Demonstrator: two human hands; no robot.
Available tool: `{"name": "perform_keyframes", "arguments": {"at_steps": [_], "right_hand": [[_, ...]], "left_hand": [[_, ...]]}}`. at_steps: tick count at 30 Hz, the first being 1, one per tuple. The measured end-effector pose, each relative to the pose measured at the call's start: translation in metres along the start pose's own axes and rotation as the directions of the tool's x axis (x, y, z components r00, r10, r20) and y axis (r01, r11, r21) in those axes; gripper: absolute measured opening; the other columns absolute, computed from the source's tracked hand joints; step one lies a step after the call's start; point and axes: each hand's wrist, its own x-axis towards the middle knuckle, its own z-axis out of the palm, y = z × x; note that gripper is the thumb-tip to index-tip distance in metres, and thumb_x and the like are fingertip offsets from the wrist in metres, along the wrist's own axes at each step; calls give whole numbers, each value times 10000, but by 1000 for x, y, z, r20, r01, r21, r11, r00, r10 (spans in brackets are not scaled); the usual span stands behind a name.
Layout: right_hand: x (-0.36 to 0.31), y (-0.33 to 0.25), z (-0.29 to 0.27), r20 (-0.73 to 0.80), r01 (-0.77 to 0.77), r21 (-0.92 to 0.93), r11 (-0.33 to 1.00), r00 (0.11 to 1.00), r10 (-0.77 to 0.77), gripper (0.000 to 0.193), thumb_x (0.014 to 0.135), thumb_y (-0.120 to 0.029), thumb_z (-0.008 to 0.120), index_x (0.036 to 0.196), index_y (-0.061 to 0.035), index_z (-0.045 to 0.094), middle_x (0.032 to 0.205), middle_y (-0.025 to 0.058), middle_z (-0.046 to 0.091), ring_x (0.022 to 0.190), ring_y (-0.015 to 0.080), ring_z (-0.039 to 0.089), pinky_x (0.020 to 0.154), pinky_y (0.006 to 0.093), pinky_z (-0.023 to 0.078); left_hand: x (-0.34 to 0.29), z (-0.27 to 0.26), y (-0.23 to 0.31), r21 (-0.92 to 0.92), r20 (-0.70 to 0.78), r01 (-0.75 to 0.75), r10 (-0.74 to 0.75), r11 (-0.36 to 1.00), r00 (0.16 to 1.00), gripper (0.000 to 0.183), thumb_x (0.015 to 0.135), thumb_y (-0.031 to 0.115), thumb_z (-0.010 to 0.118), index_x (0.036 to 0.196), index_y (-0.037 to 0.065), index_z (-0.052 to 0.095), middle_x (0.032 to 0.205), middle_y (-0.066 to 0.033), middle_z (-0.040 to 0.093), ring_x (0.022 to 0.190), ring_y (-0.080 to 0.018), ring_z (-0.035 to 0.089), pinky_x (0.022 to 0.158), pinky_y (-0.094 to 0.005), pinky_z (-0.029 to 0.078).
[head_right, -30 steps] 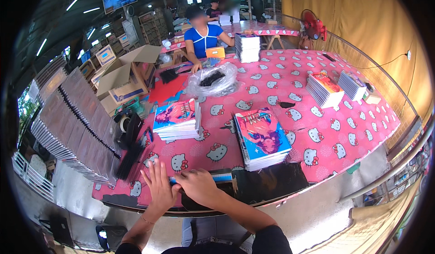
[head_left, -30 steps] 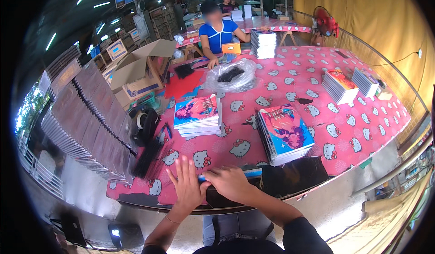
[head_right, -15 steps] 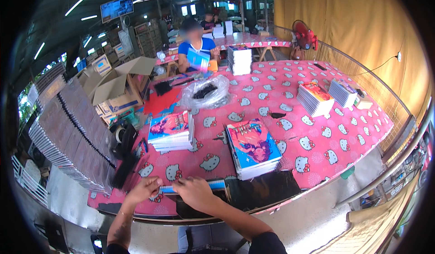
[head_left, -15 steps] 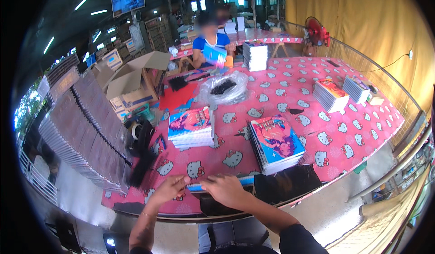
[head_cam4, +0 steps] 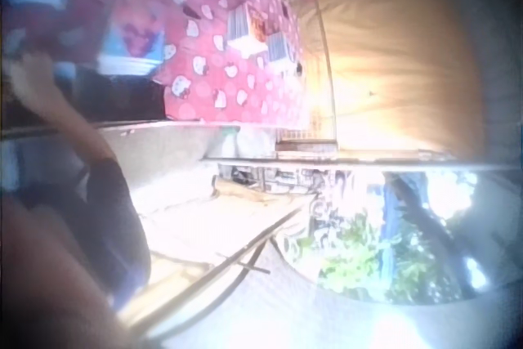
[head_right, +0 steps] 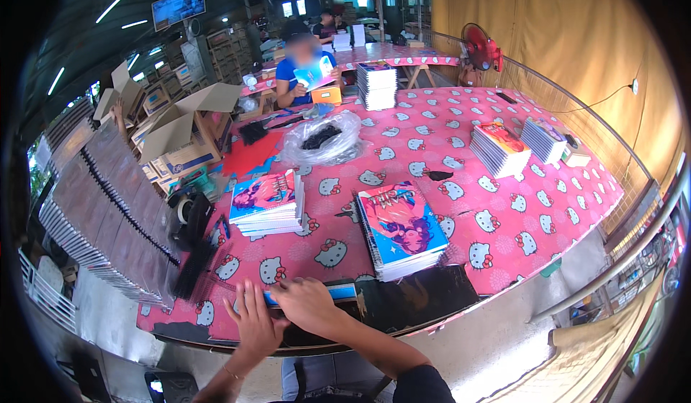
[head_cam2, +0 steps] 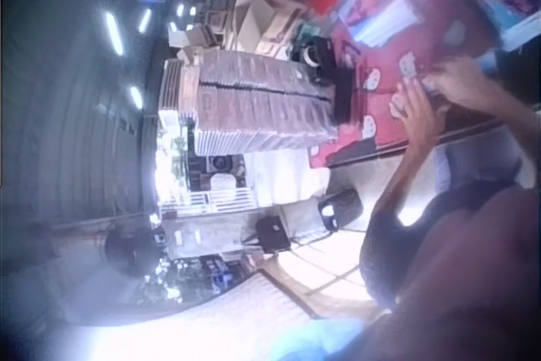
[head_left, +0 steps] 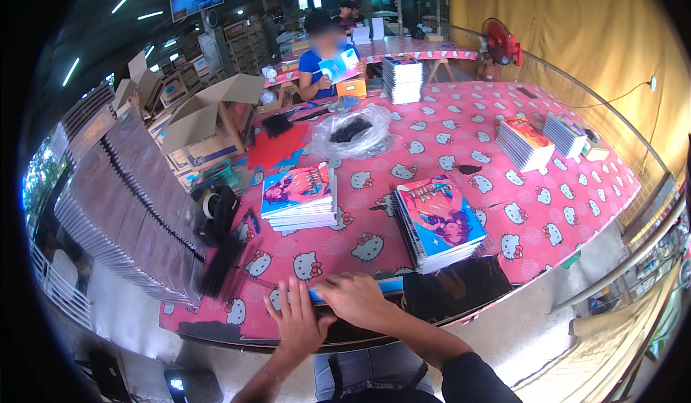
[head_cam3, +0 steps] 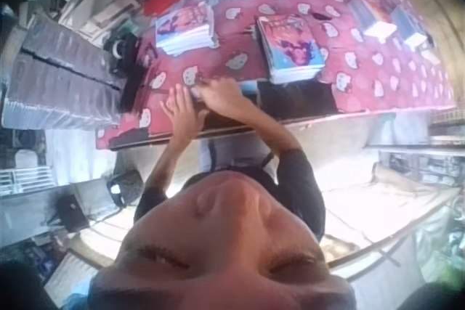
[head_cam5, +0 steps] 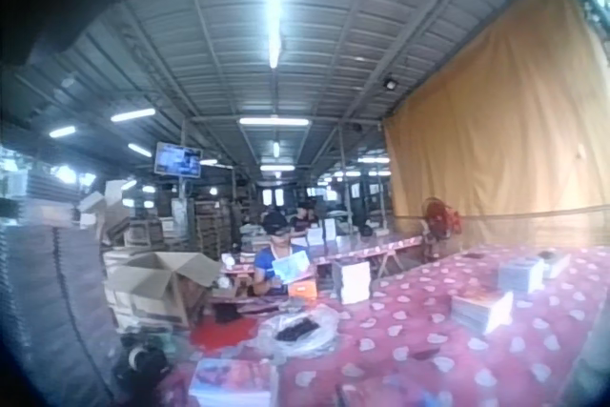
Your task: The person inserts a blue spiral binding coil through the pre-punched holes of a notebook cover and stack of pages by hand, then places the finished notebook onto a stack.
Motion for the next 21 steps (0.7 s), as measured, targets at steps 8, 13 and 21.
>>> {"name": "perform_keyframes", "arguments": {"at_steps": [8, 13, 21], "right_hand": [[-14, 0, -19, -22, 82, -57, 995, 996, -83, 368, 856, -177, 617, 1217, -110, 631, 947, 68, 696, 816, 267, 714, 717, 398, 556], [-22, 18, -36, 144, 17, -12, 1000, 989, -15, 410, 832, -193, 652, 1235, -129, 617, 989, 73, 709, 850, 280, 717, 745, 389, 556], [-17, 19, -34, 133, 59, -21, 998, 990, -56, 384, 863, -206, 643, 1233, -112, 601, 971, 85, 705, 836, 279, 715, 699, 403, 558]], "left_hand": [[-13, 23, -1, 82, 102, -40, 31, 996, 994, 937, 1003, 659, 325, 1498, -136, 289, 1559, -375, 275, 1475, -542, 217, 1124, -748, -23], [24, 8, -6, 254, -54, 49, -36, 966, 998, 942, 918, 681, 497, 1460, -85, 421, 1533, -350, 352, 1474, -513, 252, 1082, -796, 45], [42, -6, -10, 311, -43, -8, 22, 951, 999, 900, 919, 677, 506, 1436, -58, 463, 1518, -328, 394, 1433, -522, 332, 1101, -768, 139]]}}
